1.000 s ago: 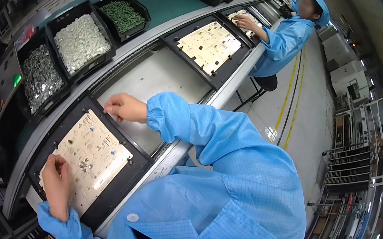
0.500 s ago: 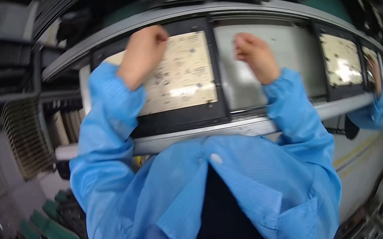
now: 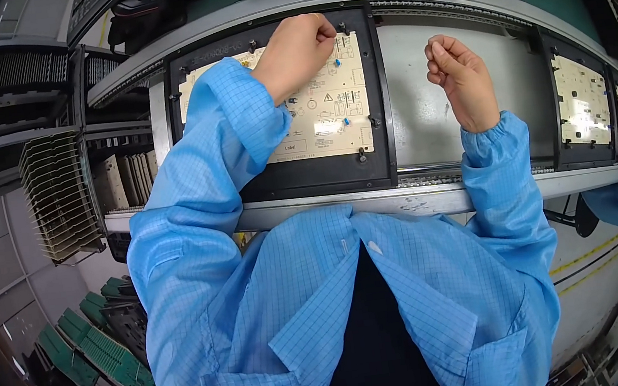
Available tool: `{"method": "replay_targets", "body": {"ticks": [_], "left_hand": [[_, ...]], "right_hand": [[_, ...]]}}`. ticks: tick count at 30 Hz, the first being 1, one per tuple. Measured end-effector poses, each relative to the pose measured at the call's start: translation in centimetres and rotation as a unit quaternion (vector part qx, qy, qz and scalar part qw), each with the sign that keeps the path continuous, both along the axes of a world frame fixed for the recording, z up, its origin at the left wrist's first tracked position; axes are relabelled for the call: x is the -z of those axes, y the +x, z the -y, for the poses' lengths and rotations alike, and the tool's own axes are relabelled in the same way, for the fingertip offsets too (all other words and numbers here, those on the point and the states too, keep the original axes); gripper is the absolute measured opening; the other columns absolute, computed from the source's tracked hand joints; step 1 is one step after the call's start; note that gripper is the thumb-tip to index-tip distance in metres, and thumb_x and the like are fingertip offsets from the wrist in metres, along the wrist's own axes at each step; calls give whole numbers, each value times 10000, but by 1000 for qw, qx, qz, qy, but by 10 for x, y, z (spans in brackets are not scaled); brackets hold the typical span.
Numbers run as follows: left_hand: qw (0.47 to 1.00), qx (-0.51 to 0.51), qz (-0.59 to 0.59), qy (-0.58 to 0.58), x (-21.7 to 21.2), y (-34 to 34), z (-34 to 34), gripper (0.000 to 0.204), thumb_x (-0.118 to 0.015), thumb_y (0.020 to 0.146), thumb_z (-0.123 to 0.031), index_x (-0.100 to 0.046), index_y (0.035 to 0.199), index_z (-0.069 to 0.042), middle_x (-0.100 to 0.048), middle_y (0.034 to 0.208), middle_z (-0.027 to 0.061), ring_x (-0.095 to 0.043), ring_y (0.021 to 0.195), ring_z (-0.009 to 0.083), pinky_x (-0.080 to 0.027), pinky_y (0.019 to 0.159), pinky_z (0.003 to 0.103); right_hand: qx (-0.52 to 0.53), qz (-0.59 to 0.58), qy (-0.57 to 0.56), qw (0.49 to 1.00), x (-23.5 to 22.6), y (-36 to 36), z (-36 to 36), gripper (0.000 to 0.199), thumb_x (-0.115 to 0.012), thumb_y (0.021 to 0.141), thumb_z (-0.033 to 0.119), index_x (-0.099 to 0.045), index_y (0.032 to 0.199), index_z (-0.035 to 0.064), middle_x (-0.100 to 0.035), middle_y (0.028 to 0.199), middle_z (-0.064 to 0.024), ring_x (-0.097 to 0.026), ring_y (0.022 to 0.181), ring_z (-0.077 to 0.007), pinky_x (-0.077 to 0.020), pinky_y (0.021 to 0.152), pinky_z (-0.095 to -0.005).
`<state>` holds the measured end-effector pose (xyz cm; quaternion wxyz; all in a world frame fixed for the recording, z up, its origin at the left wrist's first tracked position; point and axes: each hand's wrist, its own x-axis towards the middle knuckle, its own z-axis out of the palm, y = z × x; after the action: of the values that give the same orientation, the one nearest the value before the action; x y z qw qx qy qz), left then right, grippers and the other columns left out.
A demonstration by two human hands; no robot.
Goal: Assembling electronic components onto circuit boards at a manual assembly station.
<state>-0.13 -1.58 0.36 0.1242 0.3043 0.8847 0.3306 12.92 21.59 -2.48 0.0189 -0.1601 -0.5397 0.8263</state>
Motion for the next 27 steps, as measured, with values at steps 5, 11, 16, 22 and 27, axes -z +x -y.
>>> {"method": "replay_targets", "body": {"ticks": [5, 11, 16, 22, 27], "left_hand": [[1000, -16, 10, -13, 4, 0, -2, 147, -623, 833, -63, -672, 919, 45, -683, 838, 159, -671, 791, 262, -532, 744, 349], [999, 5, -30, -38, 3, 0, -6, 149, -607, 794, -45, -671, 886, 53, -663, 830, 222, -659, 805, 350, -527, 764, 402], [975, 63, -167, -132, 9, -1, -17, 148, -601, 816, -71, -664, 918, 17, -661, 873, 210, -643, 866, 365, -507, 788, 424], [988, 41, -133, -61, -26, 4, -1, 153, -579, 766, -11, -672, 878, 35, -657, 867, 238, -638, 895, 404, -513, 810, 445], [985, 66, -134, -87, -39, 22, 65, 188, -557, 839, -59, -671, 963, 22, -669, 886, 224, -649, 892, 362, -508, 811, 437]], "right_hand": [[-3, -2, 12, 1000, -3, 3, 1, 151, -570, 967, 157, -602, 1050, 35, -570, 896, 3, -498, 755, -78, -423, 684, -219], [-4, -9, 20, 1000, -1, 3, 2, 174, -576, 964, 151, -604, 1066, 14, -579, 897, -3, -511, 765, -82, -437, 699, -222], [5, -12, 19, 1000, 2, 0, 1, 187, -598, 952, 138, -608, 1077, -1, -600, 907, -17, -538, 787, -88, -460, 721, -224], [19, 16, 94, 995, 12, -1, -8, 201, -630, 935, 139, -629, 1073, -7, -617, 908, -22, -548, 796, -88, -463, 719, -217], [-10, 30, 72, 997, 11, -1, -13, 210, -644, 926, 140, -634, 1068, -14, -640, 920, -38, -588, 817, -104, -491, 736, -227]]}}
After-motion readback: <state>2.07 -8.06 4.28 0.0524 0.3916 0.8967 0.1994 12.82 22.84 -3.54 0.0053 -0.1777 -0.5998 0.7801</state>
